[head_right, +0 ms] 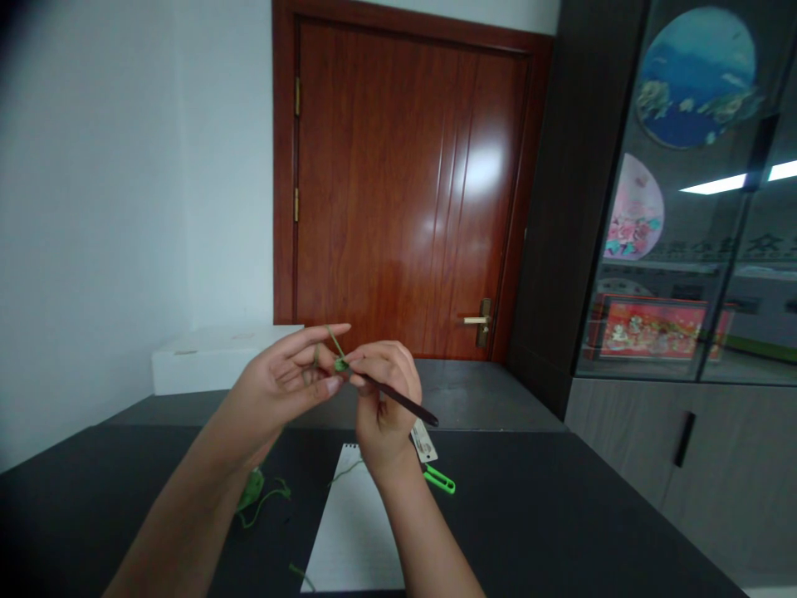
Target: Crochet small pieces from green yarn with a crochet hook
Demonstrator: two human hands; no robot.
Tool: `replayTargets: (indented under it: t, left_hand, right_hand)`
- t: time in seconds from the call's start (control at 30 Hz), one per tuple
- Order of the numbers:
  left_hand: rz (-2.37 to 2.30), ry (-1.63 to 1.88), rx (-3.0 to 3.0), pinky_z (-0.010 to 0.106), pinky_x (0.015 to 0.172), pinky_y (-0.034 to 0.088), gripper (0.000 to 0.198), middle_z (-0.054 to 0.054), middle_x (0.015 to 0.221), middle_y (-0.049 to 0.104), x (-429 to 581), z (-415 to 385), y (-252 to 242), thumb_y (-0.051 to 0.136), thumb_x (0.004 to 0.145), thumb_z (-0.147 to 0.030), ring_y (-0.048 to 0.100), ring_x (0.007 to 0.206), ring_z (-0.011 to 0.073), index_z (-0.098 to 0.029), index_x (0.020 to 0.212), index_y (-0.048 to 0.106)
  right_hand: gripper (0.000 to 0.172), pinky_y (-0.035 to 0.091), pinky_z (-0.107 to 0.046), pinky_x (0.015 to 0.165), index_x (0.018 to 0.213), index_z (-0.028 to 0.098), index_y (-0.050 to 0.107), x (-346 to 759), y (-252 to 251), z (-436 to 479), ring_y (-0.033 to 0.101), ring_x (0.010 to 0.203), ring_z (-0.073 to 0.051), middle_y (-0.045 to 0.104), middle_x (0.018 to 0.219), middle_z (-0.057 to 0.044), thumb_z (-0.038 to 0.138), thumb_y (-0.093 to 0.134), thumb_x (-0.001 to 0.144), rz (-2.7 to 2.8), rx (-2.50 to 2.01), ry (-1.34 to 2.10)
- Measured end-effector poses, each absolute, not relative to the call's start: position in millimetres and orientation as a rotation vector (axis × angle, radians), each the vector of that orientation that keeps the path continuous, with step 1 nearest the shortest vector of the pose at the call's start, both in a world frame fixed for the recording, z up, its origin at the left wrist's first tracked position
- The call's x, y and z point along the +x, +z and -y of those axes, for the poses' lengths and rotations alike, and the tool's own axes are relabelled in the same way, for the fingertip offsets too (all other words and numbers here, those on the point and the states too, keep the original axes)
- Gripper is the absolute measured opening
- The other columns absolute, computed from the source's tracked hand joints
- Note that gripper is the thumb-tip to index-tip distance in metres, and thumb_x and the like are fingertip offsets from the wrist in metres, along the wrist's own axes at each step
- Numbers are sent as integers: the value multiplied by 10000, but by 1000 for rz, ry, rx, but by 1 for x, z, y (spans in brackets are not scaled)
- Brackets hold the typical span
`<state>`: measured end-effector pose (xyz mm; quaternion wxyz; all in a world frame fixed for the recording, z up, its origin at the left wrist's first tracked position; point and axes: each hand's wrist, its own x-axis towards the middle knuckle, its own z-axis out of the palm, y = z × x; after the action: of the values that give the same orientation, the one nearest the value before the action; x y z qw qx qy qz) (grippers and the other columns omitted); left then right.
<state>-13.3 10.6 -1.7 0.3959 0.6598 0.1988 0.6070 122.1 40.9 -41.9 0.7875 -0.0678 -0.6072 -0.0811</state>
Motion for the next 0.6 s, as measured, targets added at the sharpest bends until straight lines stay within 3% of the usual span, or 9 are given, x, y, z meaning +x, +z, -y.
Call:
replayTargets:
  t: [0.13, 0.6]
  left_hand:
    - [-529, 1616, 1632, 303, 820, 525, 506, 84, 1013, 708, -13, -9, -2, 842, 715, -155, 654, 951, 199, -153, 1198, 692]
    - [-433, 1504, 1270, 239, 677, 506, 571, 44, 798, 741, -7, -6, -2, 857, 671, -89, 672, 715, 134, -110, 1206, 660]
  right_hand:
    - [115, 500, -442, 819, 1017, 295, 654, 124, -42, -42, 663, 851, -217, 697, 904, -32, 227, 573, 973, 1355, -162, -251]
    - [148, 489, -442, 821, 1031, 309, 655, 117, -44, -39, 654, 851, -220, 693, 888, -23, 211, 557, 977, 1289, -180, -253]
